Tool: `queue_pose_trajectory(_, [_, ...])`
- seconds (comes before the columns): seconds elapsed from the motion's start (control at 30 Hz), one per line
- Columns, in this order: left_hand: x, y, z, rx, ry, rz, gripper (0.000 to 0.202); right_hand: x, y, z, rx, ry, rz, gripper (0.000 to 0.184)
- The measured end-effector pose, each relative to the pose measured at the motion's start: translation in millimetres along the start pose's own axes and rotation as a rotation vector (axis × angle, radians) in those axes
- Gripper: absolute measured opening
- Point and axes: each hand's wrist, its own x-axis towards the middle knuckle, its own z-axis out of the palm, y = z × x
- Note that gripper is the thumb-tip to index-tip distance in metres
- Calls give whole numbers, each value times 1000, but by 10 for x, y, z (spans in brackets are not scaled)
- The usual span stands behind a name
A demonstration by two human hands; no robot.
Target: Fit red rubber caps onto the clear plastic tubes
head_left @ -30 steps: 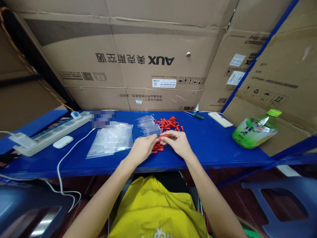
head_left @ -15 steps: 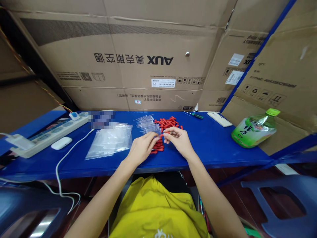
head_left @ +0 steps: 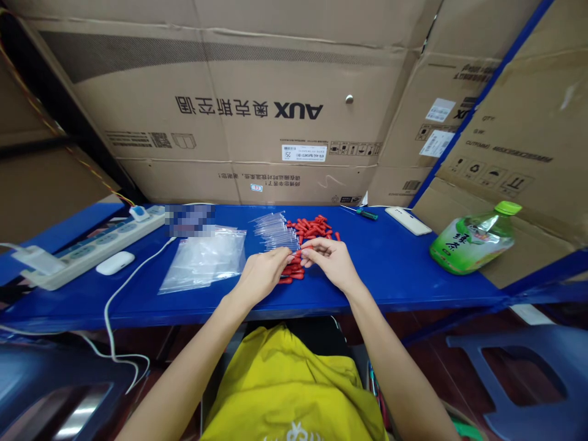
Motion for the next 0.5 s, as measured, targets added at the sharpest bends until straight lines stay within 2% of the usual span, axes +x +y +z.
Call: queue_pose_trajectory(0.5, [2, -21, 10, 9, -43, 18, 38, -22, -12, 10, -5, -3, 7, 34])
